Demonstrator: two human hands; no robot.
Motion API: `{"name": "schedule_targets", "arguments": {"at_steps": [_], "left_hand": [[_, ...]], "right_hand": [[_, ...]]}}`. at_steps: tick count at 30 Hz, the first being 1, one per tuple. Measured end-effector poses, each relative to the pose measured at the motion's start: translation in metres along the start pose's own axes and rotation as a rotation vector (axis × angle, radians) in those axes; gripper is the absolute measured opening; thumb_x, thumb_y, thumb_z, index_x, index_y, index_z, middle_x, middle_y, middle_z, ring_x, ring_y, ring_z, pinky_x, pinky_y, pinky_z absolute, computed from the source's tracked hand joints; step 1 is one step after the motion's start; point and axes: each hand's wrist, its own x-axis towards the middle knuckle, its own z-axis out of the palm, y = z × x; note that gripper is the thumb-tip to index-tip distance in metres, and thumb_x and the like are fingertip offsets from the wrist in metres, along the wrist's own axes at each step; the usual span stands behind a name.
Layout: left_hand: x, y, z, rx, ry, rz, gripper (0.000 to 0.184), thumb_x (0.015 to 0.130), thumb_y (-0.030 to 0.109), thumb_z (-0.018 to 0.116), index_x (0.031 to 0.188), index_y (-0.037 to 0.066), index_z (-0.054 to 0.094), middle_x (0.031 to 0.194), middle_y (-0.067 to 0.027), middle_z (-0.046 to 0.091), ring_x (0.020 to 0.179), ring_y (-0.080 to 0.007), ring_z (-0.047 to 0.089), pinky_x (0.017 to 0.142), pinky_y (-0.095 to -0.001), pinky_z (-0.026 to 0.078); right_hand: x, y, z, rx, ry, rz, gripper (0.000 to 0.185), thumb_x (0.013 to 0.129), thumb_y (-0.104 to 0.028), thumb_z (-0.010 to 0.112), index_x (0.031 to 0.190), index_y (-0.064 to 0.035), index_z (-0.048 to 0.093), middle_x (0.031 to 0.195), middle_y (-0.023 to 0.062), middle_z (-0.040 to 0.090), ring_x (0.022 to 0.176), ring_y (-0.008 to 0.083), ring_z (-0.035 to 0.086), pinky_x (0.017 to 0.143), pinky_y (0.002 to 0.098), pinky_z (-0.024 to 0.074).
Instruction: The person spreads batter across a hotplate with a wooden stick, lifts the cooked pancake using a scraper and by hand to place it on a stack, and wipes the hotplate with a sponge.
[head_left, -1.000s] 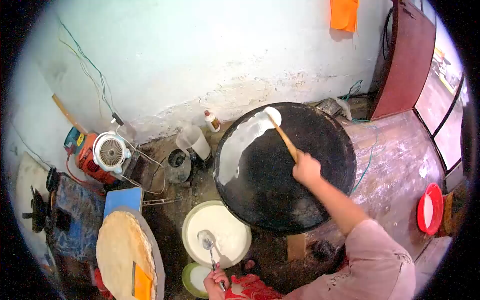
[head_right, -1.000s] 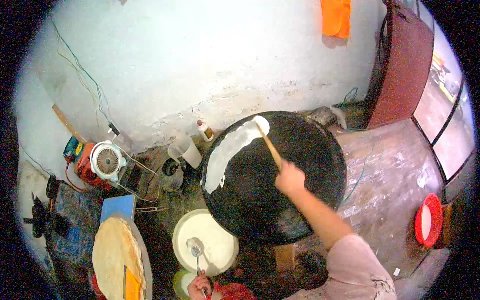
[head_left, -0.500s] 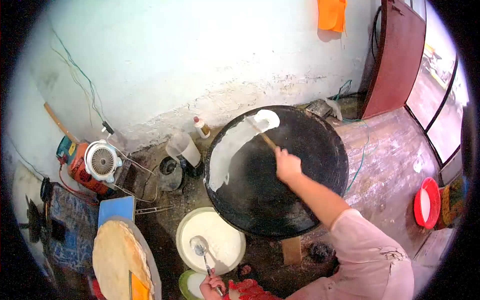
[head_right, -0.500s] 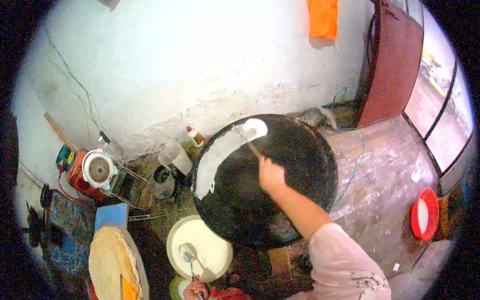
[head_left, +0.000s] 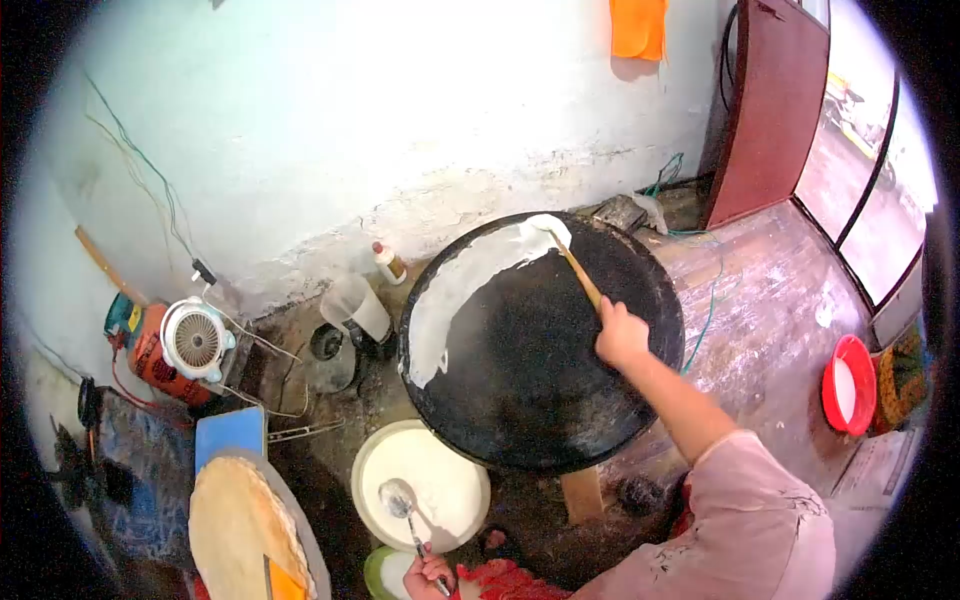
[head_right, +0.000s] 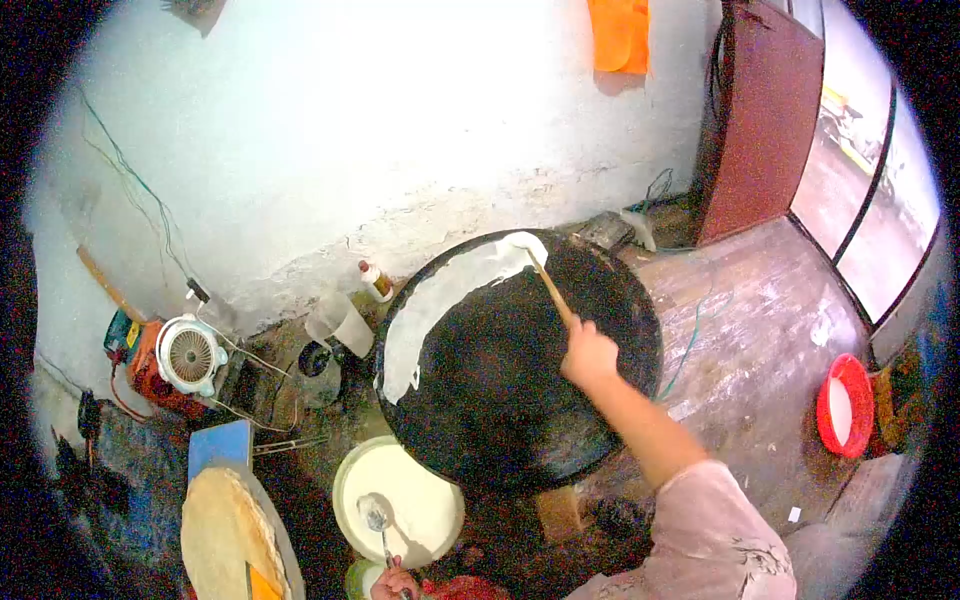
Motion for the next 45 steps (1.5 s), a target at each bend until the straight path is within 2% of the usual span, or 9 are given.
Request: {"name": "schedule_targets", "arguments": {"at_steps": [5, 11, 17, 23, 29, 33, 36, 41, 45], "left_hand": [[0.007, -0.001, 0.001, 0.02, 0.025, 0.03, 0.022, 0.088, 0.016, 0.036, 0.087, 0.0, 0.051, 0.059, -0.0036, 0.04, 0.051, -0.0153, 0.038, 0.045, -0.0263, 0.037], [0.002, 0.004, -0.003, 0.048, 0.039, 0.047, 0.016, 0.084, 0.014, 0.041, 0.075, 0.002, 0.045, 0.061, -0.0041, 0.04, 0.051, -0.0147, 0.037, 0.045, -0.0259, 0.036], [-0.014, 0.005, 0.015, 0.192, 0.081, 0.153, 0.015, 0.084, 0.011, 0.04, 0.085, 0.0, 0.049, 0.062, -0.0039, 0.041, 0.052, -0.0137, 0.04, 0.044, -0.0239, 0.037], [-0.063, -0.01, 0.05, 0.184, 0.027, 0.167, 0.014, 0.086, 0.013, 0.041, 0.077, 0.004, 0.048, 0.059, 0.0006, 0.037, 0.05, -0.0103, 0.037, 0.042, -0.0226, 0.035], [-0.102, -0.059, 0.083, 0.075, -0.005, 0.129, 0.021, 0.089, 0.018, 0.039, 0.071, 0.007, 0.042, 0.058, 0.0012, 0.035, 0.049, -0.0093, 0.036, 0.044, -0.0207, 0.033], [-0.094, -0.076, 0.085, 0.116, 0.007, 0.161, 0.017, 0.087, 0.014, 0.039, 0.072, 0.007, 0.043, 0.059, 0.0009, 0.036, 0.049, -0.0096, 0.038, 0.044, -0.0208, 0.035], [-0.077, -0.07, 0.074, 0.111, -0.049, 0.121, 0.015, 0.087, 0.014, 0.038, 0.075, 0.007, 0.043, 0.061, 0.0004, 0.037, 0.049, -0.0101, 0.038, 0.043, -0.0208, 0.036], [-0.071, -0.08, 0.075, 0.198, -0.056, 0.206, 0.024, 0.093, 0.023, 0.036, 0.092, 0.003, 0.048, 0.064, -0.0004, 0.037, 0.05, -0.0106, 0.036, 0.041, -0.0216, 0.034], [-0.074, -0.081, 0.077, 0.209, -0.069, 0.232, 0.028, 0.093, 0.022, 0.036, 0.104, 0.0, 0.05, 0.064, 0.0002, 0.036, 0.05, -0.0101, 0.035, 0.04, -0.0212, 0.033]], "right_hand": [[0.014, -0.049, 0.034, -0.035, 0.008, -0.214, 0.048, 0.08, -0.01, 0.049, 0.125, -0.0009, 0.037, 0.092, 0.0147, 0.052, 0.067, 0.0277, 0.062, 0.056, 0.0384, 0.0511], [0.011, 0.021, -0.009, -0.08, -0.027, 0.005, 0.044, 0.083, -0.011, 0.045, 0.125, -0.0009, 0.036, 0.102, 0.0158, 0.054, 0.077, 0.0305, 0.062, 0.063, 0.0377, 0.0517], [-0.036, 0.084, -0.018, 0.805, -0.079, -0.159, 0.034, 0.087, -0.01, 0.046, 0.119, 0.0012, 0.044, 0.093, 0.0186, 0.06, 0.087, 0.0313, 0.06, 0.078, 0.0374, 0.0472], [0.056, 0.119, 0.003, 0.883, -0.002, 0.218, 0.037, 0.084, -0.004, 0.047, 0.121, -0.0052, 0.05, 0.079, 0.0122, 0.062, 0.073, 0.0208, 0.06, 0.072, 0.0323, 0.0479], [0.074, 0.119, 0.014, 0.888, -0.31, 0.132, 0.034, 0.086, -0.012, 0.046, 0.119, -0.0064, 0.052, 0.091, 0.0137, 0.064, 0.069, 0.0191, 0.064, 0.067, 0.0328, 0.0488], [0.096, 0.143, 0.061, 0.861, -0.012, 0.184, 0.032, 0.089, -0.014, 0.04, 0.117, -0.0062, 0.055, 0.072, 0.0059, 0.059, 0.047, 0.0113, 0.05, 0.051, 0.0258, 0.0441], [0.062, 0.09, -0.016, 1.019, -0.406, 0.318, 0.031, 0.09, -0.017, 0.042, 0.116, -0.0103, 0.056, 0.067, 0.0047, 0.056, 0.049, 0.0118, 0.047, 0.046, 0.0254, 0.0393], [0.078, 0.101, 0.04, 0.98, -0.208, 0.341, 0.027, 0.089, -0.018, 0.047, 0.112, -0.013, 0.06, 0.072, 0.0059, 0.06, 0.051, 0.0125, 0.049, 0.048, 0.0269, 0.0399], [0.061, 0.068, 0.021, 0.729, -0.252, 0.071, 0.031, 0.084, -0.022, 0.048, 0.113, -0.015, 0.059, 0.097, 0.0149, 0.063, 0.089, 0.0282, 0.06, 0.078, 0.0353, 0.0464]]}}
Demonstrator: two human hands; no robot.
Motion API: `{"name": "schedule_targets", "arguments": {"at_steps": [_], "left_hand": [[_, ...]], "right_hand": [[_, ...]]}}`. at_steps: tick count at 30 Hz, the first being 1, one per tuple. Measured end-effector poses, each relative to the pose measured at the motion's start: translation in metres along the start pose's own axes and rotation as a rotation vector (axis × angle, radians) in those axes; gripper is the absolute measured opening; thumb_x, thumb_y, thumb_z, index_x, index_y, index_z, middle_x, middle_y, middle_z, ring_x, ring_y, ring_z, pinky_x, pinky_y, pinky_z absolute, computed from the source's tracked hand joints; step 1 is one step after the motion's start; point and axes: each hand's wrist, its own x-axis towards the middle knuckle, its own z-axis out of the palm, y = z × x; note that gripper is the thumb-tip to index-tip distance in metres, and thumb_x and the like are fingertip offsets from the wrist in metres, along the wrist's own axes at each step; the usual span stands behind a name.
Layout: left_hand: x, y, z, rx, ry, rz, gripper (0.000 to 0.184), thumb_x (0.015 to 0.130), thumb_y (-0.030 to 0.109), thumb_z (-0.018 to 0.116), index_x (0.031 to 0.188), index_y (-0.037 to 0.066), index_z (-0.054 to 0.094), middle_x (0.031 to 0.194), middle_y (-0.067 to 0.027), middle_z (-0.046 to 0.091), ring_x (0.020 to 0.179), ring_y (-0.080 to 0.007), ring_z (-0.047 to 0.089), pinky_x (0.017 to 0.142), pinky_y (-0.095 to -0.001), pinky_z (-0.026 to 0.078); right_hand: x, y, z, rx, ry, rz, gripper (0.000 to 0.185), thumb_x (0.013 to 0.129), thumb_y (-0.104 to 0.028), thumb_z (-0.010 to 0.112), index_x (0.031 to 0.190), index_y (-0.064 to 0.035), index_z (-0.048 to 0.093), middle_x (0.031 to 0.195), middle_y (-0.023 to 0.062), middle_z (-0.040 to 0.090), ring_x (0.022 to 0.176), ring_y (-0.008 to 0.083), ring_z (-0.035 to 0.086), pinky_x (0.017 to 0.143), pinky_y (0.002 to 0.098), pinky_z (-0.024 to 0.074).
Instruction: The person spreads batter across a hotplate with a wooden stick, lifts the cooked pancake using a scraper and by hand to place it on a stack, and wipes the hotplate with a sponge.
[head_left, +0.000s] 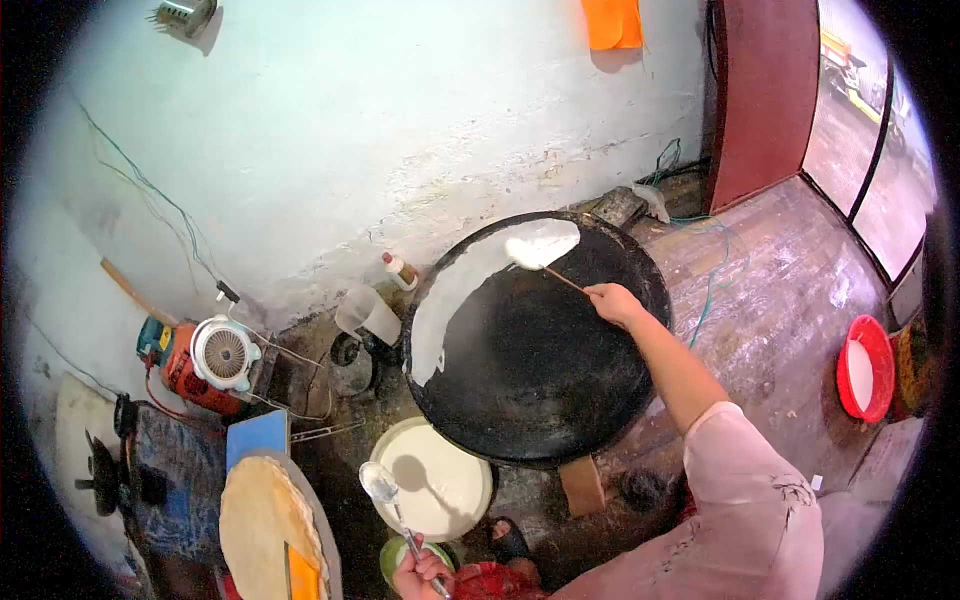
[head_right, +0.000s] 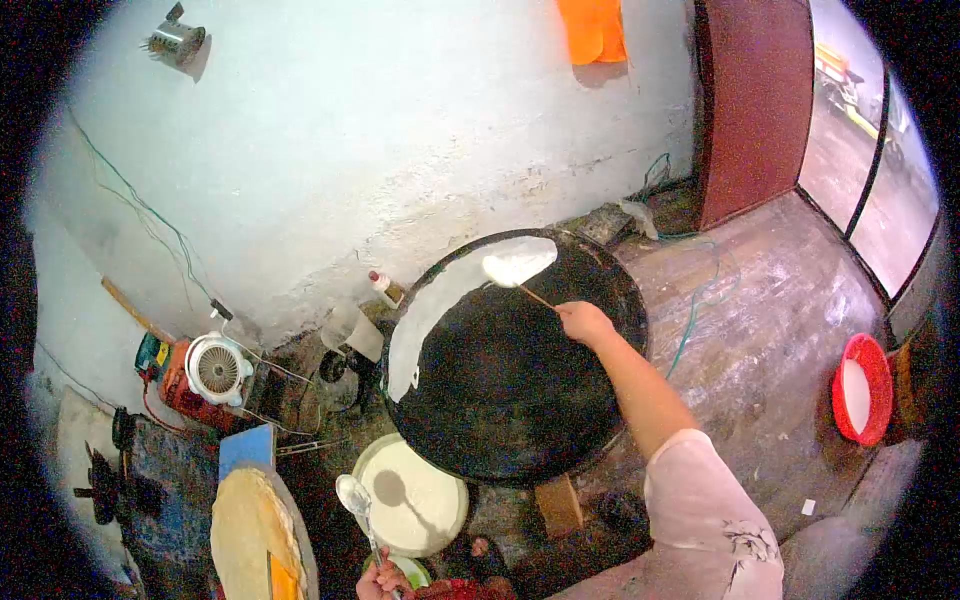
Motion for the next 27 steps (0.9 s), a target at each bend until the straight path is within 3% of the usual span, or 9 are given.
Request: {"name": "schedule_targets", "arguments": {"at_steps": [2, 3, 6, 10, 11, 14, 20, 24, 27], "left_hand": [[0.004, 0.007, -0.01, -0.035, 0.008, -0.034, 0.029, 0.093, 0.022, 0.037, 0.106, 0.001, 0.051, 0.062, 0.0001, 0.036, 0.05, -0.0103, 0.035, 0.041, -0.0211, 0.033], [0.004, 0.008, -0.012, -0.025, 0.018, -0.039, 0.029, 0.092, 0.022, 0.037, 0.106, 0.001, 0.051, 0.061, 0.0, 0.036, 0.05, -0.0104, 0.035, 0.041, -0.0213, 0.033], [0.001, 0.007, -0.016, -0.002, 0.018, -0.035, 0.028, 0.092, 0.021, 0.036, 0.107, 0.002, 0.052, 0.061, -0.0002, 0.036, 0.049, -0.0107, 0.035, 0.041, -0.0218, 0.034], [-0.004, 0.006, -0.007, 0.024, 0.066, -0.032, 0.028, 0.092, 0.021, 0.037, 0.107, 0.003, 0.051, 0.061, -0.0007, 0.037, 0.05, -0.011, 0.036, 0.041, -0.0226, 0.034], [-0.005, 0.002, -0.006, 0.192, 0.041, 0.048, 0.029, 0.092, 0.021, 0.037, 0.108, 0.002, 0.051, 0.062, -0.0017, 0.04, 0.051, -0.0114, 0.038, 0.041, -0.0226, 0.035], [-0.008, -0.001, 0.0, 0.127, 0.114, 0.032, 0.029, 0.092, 0.019, 0.037, 0.11, 0.0, 0.05, 0.063, -0.0031, 0.042, 0.051, -0.0118, 0.039, 0.041, -0.0232, 0.036], [0.001, 0.008, -0.022, -0.007, 0.065, -0.04, 0.029, 0.091, 0.02, 0.04, 0.107, 0.001, 0.055, 0.064, -0.0064, 0.047, 0.048, -0.0123, 0.042, 0.04, -0.0234, 0.035], [-0.006, 0.005, -0.012, -0.041, 0.099, -0.089, 0.029, 0.091, 0.019, 0.039, 0.106, 0.0, 0.055, 0.064, -0.0072, 0.047, 0.048, -0.0125, 0.041, 0.04, -0.0234, 0.034], [-0.006, 0.006, -0.011, 0.015, 0.096, -0.048, 0.029, 0.091, 0.02, 0.041, 0.105, 0.0, 0.055, 0.065, -0.0073, 0.048, 0.048, -0.0125, 0.04, 0.039, -0.0233, 0.034]], "right_hand": [[-0.038, -0.019, -0.027, -0.194, 0.047, -0.037, 0.031, 0.085, -0.026, 0.047, 0.113, -0.0192, 0.059, 0.099, 0.0139, 0.062, 0.091, 0.028, 0.06, 0.079, 0.0377, 0.0467], [-0.056, -0.028, -0.039, -0.212, 0.098, 0.07, 0.03, 0.086, -0.028, 0.046, 0.113, -0.0231, 0.059, 0.104, 0.0118, 0.061, 0.094, 0.0282, 0.058, 0.081, 0.04, 0.046], [-0.034, 0.036, -0.019, -0.044, 0.277, 0.16, 0.029, 0.086, -0.027, 0.044, 0.11, -0.0219, 0.06, 0.101, 0.0115, 0.062, 0.095, 0.0293, 0.058, 0.081, 0.038, 0.0457], [-0.044, -0.009, 0.023, -0.066, 0.022, -0.038, 0.029, 0.084, -0.028, 0.048, 0.109, -0.0215, 0.061, 0.1, 0.0129, 0.062, 0.09, 0.0296, 0.059, 0.079, 0.0368, 0.0464], [-0.048, -0.019, 0.015, -0.082, 0.046, -0.036, 0.029, 0.084, -0.028, 0.048, 0.11, -0.0217, 0.06, 0.1, 0.0123, 0.062, 0.09, 0.0293, 0.059, 0.078, 0.0368, 0.0467], [-0.028, -0.023, 0.016, -0.066, 0.084, 0.154, 0.031, 0.085, -0.027, 0.047, 0.115, -0.0236, 0.057, 0.1, 0.0092, 0.063, 0.09, 0.0289, 0.06, 0.078, 0.0363, 0.0472], [-0.047, -0.028, 0.003, -0.192, -0.145, -0.137, 0.028, 0.084, -0.029, 0.05, 0.11, -0.0239, 0.061, 0.099, 0.0092, 0.063, 0.092, 0.0273, 0.06, 0.08, 0.0346, 0.0469], [-0.049, 0.013, 0.007, -0.087, 0.192, 0.092, 0.028, 0.084, -0.029, 0.051, 0.11, -0.0233, 0.061, 0.1, 0.0096, 0.063, 0.089, 0.0271, 0.06, 0.079, 0.0366, 0.0469], [-0.063, -0.013, 0.048, -0.11, 0.008, -0.055, 0.028, 0.085, -0.028, 0.05, 0.11, -0.022, 0.06, 0.101, 0.0107, 0.062, 0.092, 0.0288, 0.059, 0.081, 0.0373, 0.0459]]}}
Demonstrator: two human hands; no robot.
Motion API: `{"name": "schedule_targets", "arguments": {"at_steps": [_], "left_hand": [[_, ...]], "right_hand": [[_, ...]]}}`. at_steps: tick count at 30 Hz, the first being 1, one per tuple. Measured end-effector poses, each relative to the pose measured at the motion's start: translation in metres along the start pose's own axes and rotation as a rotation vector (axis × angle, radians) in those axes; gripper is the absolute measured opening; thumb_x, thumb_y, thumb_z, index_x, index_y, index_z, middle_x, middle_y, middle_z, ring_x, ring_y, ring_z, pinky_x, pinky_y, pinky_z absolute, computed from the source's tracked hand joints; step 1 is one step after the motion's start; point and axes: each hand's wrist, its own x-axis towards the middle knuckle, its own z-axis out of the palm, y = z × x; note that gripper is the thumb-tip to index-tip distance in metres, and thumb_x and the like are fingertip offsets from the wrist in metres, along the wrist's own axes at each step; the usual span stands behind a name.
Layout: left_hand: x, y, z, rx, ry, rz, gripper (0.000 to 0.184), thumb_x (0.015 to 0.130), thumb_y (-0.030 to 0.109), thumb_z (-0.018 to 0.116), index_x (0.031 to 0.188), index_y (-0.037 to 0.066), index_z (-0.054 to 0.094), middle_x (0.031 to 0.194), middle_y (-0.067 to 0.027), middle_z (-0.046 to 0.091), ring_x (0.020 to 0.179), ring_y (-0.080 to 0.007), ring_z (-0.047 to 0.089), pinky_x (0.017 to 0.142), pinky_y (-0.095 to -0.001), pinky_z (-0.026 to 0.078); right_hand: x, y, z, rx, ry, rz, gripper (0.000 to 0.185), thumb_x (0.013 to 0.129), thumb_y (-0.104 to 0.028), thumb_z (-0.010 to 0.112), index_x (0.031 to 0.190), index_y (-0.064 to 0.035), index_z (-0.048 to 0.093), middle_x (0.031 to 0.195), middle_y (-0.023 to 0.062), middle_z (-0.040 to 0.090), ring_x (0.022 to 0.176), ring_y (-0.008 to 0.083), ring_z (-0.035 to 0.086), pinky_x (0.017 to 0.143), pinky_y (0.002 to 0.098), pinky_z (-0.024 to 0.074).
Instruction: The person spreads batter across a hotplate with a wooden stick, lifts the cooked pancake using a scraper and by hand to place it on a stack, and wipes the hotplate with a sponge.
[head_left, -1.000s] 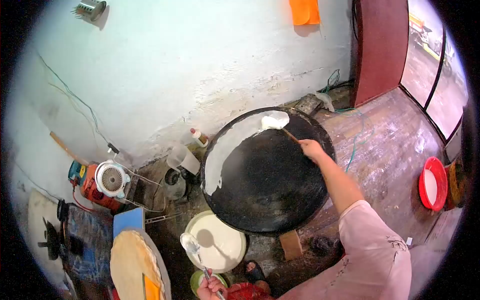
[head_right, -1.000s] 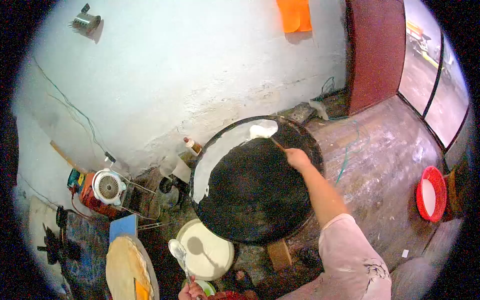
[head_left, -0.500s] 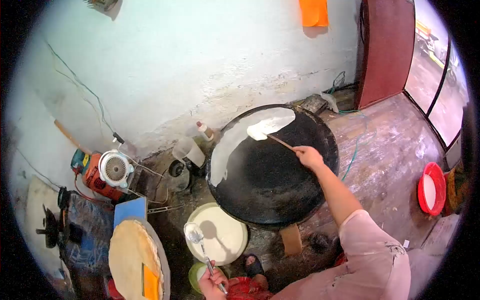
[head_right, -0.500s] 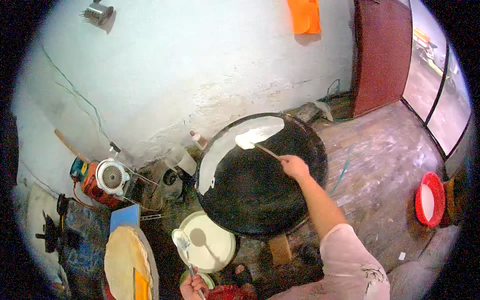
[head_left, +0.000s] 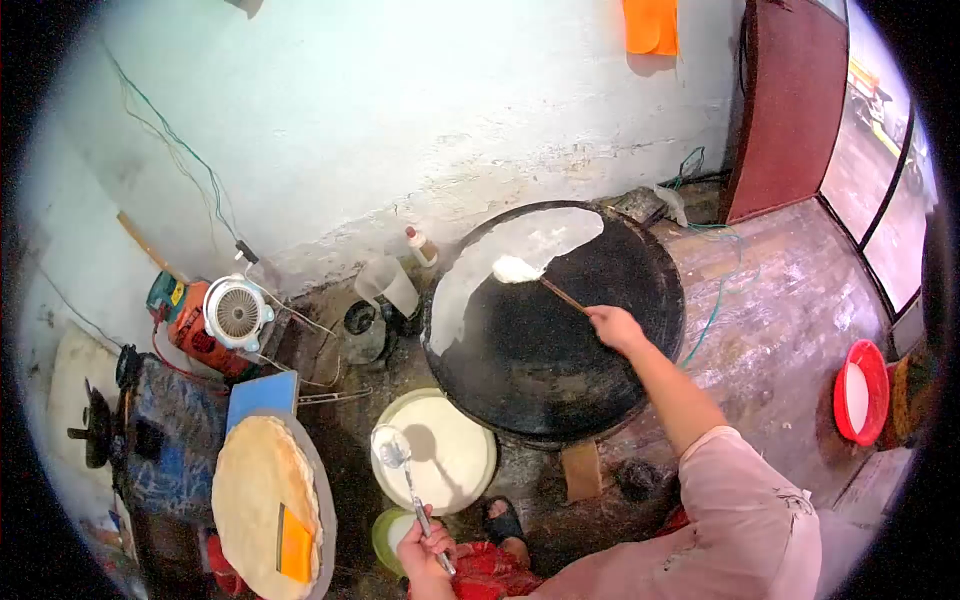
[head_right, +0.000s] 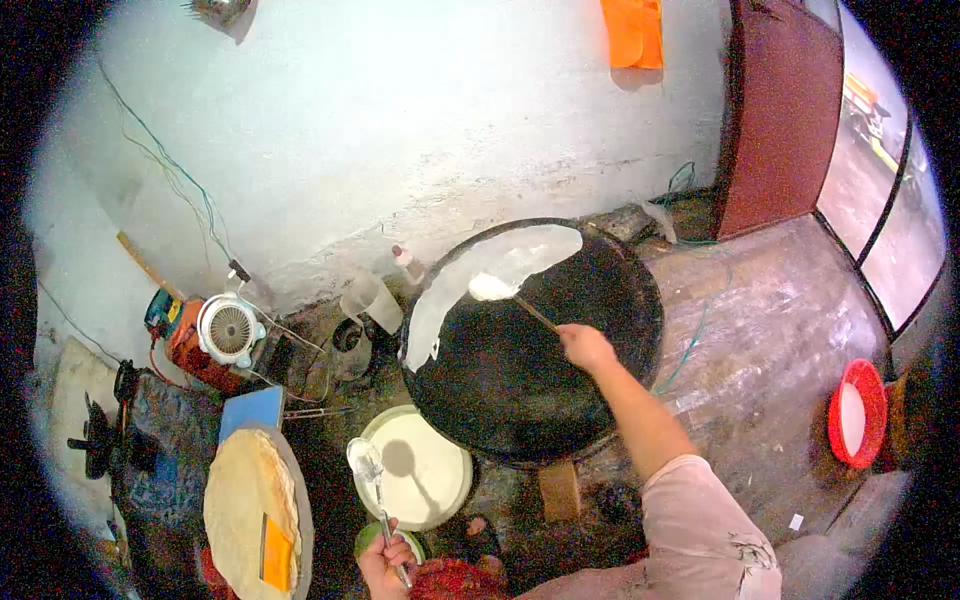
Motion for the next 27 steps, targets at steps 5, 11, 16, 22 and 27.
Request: {"name": "schedule_targets", "arguments": {"at_steps": [5, 11, 16, 22, 27], "left_hand": [[-0.002, -0.003, -0.003, 0.017, -0.025, 0.023, 0.03, 0.09, 0.02, 0.042, 0.109, -0.001, 0.053, 0.061, -0.0026, 0.041, 0.046, -0.0088, 0.039, 0.04, -0.0206, 0.034], [-0.004, -0.001, -0.004, 0.051, 0.007, 0.03, 0.029, 0.09, 0.021, 0.041, 0.107, 0.002, 0.054, 0.062, -0.0024, 0.042, 0.046, -0.0087, 0.039, 0.038, -0.0207, 0.034], [-0.003, -0.002, -0.004, 0.094, 0.016, 0.079, 0.026, 0.091, 0.019, 0.04, 0.106, 0.001, 0.053, 0.061, -0.0031, 0.042, 0.045, -0.0081, 0.036, 0.037, -0.0206, 0.033], [-0.004, 0.006, -0.015, 0.016, -0.097, -0.013, 0.028, 0.091, 0.021, 0.039, 0.104, 0.002, 0.054, 0.067, -0.0088, 0.047, 0.049, -0.0134, 0.039, 0.04, -0.023, 0.032], [-0.008, 0.003, -0.014, 0.028, -0.103, 0.025, 0.028, 0.091, 0.02, 0.039, 0.106, 0.002, 0.054, 0.069, -0.0093, 0.047, 0.05, -0.0137, 0.039, 0.041, -0.0231, 0.033]], "right_hand": [[-0.001, -0.039, -0.017, -0.084, -0.056, 0.048, 0.027, 0.085, -0.029, 0.05, 0.109, -0.0239, 0.061, 0.1, 0.008, 0.063, 0.092, 0.0274, 0.059, 0.077, 0.0367, 0.0473], [-0.012, -0.036, -0.012, -0.141, -0.212, -0.153, 0.027, 0.084, -0.029, 0.052, 0.108, -0.0243, 0.062, 0.1, 0.0083, 0.063, 0.091, 0.0282, 0.059, 0.078, 0.037, 0.0474], [-0.022, -0.015, -0.005, -0.032, -0.045, -0.015, 0.028, 0.085, -0.029, 0.05, 0.111, -0.0247, 0.06, 0.101, 0.0096, 0.062, 0.09, 0.0287, 0.059, 0.08, 0.0374, 0.0469], [-0.037, -0.043, -0.012, -0.082, -0.306, -0.154, 0.028, 0.084, -0.027, 0.053, 0.11, -0.0248, 0.061, 0.098, 0.0071, 0.064, 0.088, 0.0274, 0.06, 0.077, 0.0356, 0.0479], [-0.05, -0.044, 0.027, -0.119, -0.152, -0.086, 0.026, 0.084, -0.032, 0.053, 0.108, -0.0273, 0.061, 0.098, 0.0085, 0.063, 0.087, 0.0268, 0.061, 0.076, 0.0357, 0.0481]]}}
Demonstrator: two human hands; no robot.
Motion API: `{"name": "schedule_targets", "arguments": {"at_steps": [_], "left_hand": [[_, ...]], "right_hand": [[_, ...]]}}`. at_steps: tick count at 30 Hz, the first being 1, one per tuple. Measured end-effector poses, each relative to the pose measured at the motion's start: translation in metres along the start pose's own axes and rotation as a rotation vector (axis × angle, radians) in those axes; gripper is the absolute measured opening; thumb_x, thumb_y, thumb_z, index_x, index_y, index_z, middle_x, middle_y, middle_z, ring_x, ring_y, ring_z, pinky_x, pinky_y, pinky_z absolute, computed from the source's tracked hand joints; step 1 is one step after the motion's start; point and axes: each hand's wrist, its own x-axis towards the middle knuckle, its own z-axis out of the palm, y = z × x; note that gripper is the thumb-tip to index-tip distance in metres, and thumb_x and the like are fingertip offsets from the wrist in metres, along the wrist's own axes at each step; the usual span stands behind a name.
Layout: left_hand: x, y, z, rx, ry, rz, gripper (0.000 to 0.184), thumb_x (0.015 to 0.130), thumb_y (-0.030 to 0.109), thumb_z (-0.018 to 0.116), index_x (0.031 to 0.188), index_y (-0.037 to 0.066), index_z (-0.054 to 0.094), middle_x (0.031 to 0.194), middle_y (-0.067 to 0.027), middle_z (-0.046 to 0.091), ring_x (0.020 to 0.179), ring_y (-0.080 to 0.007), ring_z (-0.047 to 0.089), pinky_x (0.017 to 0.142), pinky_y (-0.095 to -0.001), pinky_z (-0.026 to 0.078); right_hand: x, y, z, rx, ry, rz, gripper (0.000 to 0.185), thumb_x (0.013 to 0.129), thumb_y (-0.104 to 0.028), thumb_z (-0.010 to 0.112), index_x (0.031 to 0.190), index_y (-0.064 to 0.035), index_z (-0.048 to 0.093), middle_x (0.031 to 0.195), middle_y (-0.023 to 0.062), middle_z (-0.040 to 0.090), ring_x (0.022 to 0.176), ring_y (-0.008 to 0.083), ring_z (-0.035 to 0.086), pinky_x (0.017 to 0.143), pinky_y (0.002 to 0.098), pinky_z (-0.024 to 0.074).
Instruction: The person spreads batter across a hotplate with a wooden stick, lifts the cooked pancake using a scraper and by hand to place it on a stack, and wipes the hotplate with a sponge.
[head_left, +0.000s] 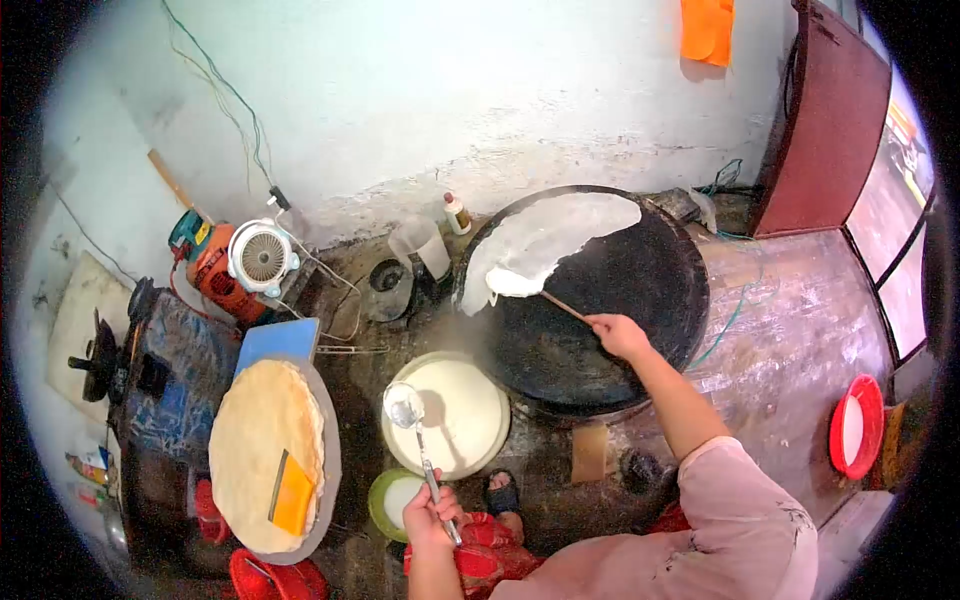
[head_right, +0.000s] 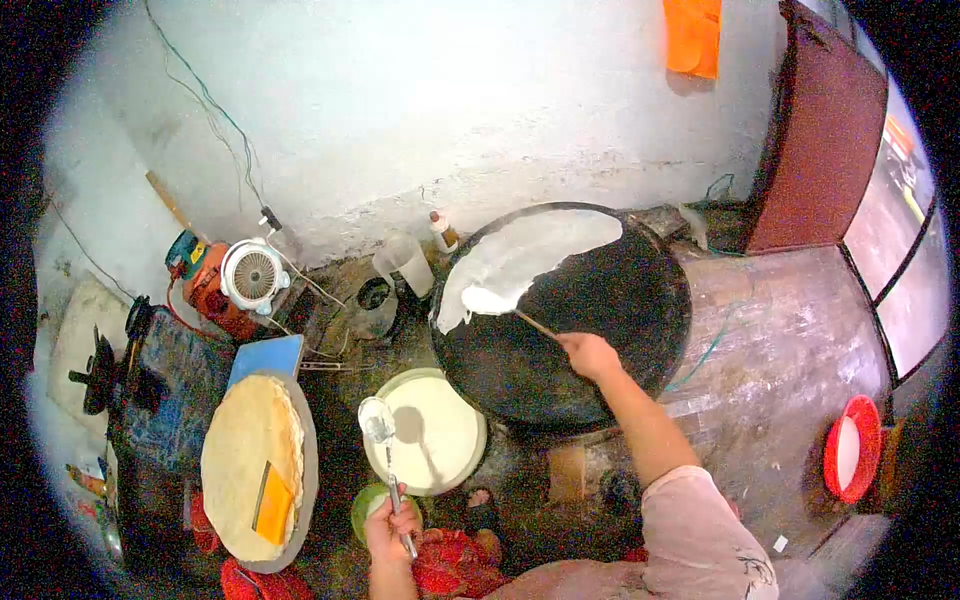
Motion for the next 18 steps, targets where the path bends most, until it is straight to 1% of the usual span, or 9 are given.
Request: {"name": "schedule_targets", "arguments": {"at_steps": [4, 6, 8, 10, 13, 14, 16, 17, 18], "left_hand": [[-0.005, 0.0, 0.003, 0.029, 0.03, 0.015, 0.029, 0.09, 0.018, 0.042, 0.11, 0.0, 0.051, 0.068, -0.0073, 0.046, 0.048, -0.0105, 0.038, 0.039, -0.0215, 0.034], [-0.002, 0.001, -0.002, 0.056, -0.005, 0.029, 0.029, 0.09, 0.019, 0.042, 0.111, 0.001, 0.051, 0.068, -0.0072, 0.047, 0.048, -0.0104, 0.039, 0.039, -0.0217, 0.034], [-0.007, 0.0, 0.006, 0.067, 0.111, 0.05, 0.027, 0.092, 0.022, 0.038, 0.104, 0.004, 0.053, 0.067, -0.0065, 0.046, 0.047, -0.0113, 0.036, 0.038, -0.0222, 0.03], [-0.008, 0.003, 0.001, 0.076, 0.067, 0.023, 0.027, 0.092, 0.023, 0.038, 0.105, 0.004, 0.053, 0.068, -0.0066, 0.046, 0.047, -0.0114, 0.036, 0.039, -0.0222, 0.031], [-0.012, 0.003, 0.0, 0.039, 0.034, 0.005, 0.028, 0.092, 0.023, 0.038, 0.107, 0.005, 0.052, 0.069, -0.0075, 0.046, 0.048, -0.0118, 0.038, 0.039, -0.0222, 0.032], [-0.013, 0.004, 0.0, 0.036, 0.03, 0.003, 0.028, 0.092, 0.023, 0.038, 0.107, 0.005, 0.052, 0.069, -0.0075, 0.046, 0.048, -0.0118, 0.038, 0.039, -0.0222, 0.032], [-0.016, 0.003, -0.002, 0.024, 0.034, 0.007, 0.028, 0.092, 0.023, 0.037, 0.107, 0.005, 0.052, 0.07, -0.0078, 0.046, 0.049, -0.0123, 0.038, 0.039, -0.0228, 0.033], [-0.017, 0.003, -0.004, 0.024, 0.04, 0.001, 0.028, 0.092, 0.023, 0.037, 0.107, 0.005, 0.052, 0.07, -0.0078, 0.046, 0.049, -0.0123, 0.038, 0.039, -0.0228, 0.033], [-0.017, 0.004, -0.008, -0.002, 0.017, -0.029, 0.028, 0.092, 0.023, 0.037, 0.108, 0.004, 0.052, 0.07, -0.0077, 0.046, 0.049, -0.0126, 0.038, 0.04, -0.0232, 0.033]], "right_hand": [[-0.014, -0.011, -0.024, 0.071, -0.112, -0.053, 0.025, 0.084, -0.031, 0.053, 0.107, -0.0265, 0.062, 0.098, 0.009, 0.063, 0.088, 0.0269, 0.06, 0.077, 0.0366, 0.0479], [-0.006, -0.003, -0.004, 0.038, -0.053, -0.04, 0.025, 0.084, -0.029, 0.052, 0.107, -0.0263, 0.063, 0.099, 0.0089, 0.063, 0.088, 0.0277, 0.06, 0.077, 0.0369, 0.0478], [-0.004, -0.001, 0.022, 0.016, -0.01, -0.123, 0.025, 0.085, -0.028, 0.051, 0.106, -0.0262, 0.063, 0.098, 0.0087, 0.063, 0.088, 0.0279, 0.06, 0.076, 0.0368, 0.0478], [-0.033, -0.028, -0.001, -0.015, -0.048, -0.106, 0.025, 0.084, -0.029, 0.051, 0.106, -0.0271, 0.062, 0.097, 0.0092, 0.063, 0.087, 0.0285, 0.06, 0.075, 0.037, 0.048], [-0.059, -0.023, -0.033, -0.186, -0.025, -0.137, 0.024, 0.083, -0.033, 0.053, 0.104, -0.0287, 0.064, 0.092, 0.0073, 0.064, 0.083, 0.0273, 0.061, 0.072, 0.0362, 0.0486], [-0.069, -0.022, -0.047, -0.132, -0.05, -0.102, 0.024, 0.082, -0.032, 0.054, 0.103, -0.0267, 0.064, 0.091, 0.0075, 0.065, 0.083, 0.026, 0.061, 0.072, 0.0353, 0.0486], [-0.076, -0.006, -0.045, -0.04, 0.089, -0.044, 0.024, 0.083, -0.029, 0.055, 0.105, -0.0237, 0.064, 0.09, 0.0098, 0.064, 0.082, 0.0265, 0.062, 0.071, 0.0354, 0.0484], [-0.077, -0.007, -0.038, 0.043, 0.16, 0.067, 0.026, 0.083, -0.022, 0.055, 0.106, -0.0137, 0.063, 0.087, 0.013, 0.065, 0.081, 0.022, 0.063, 0.071, 0.0314, 0.0478], [-0.062, 0.033, 0.013, 0.201, 0.175, -0.109, 0.026, 0.084, -0.019, 0.053, 0.107, -0.0079, 0.061, 0.093, 0.0143, 0.064, 0.086, 0.0195, 0.062, 0.074, 0.03, 0.0466]]}}
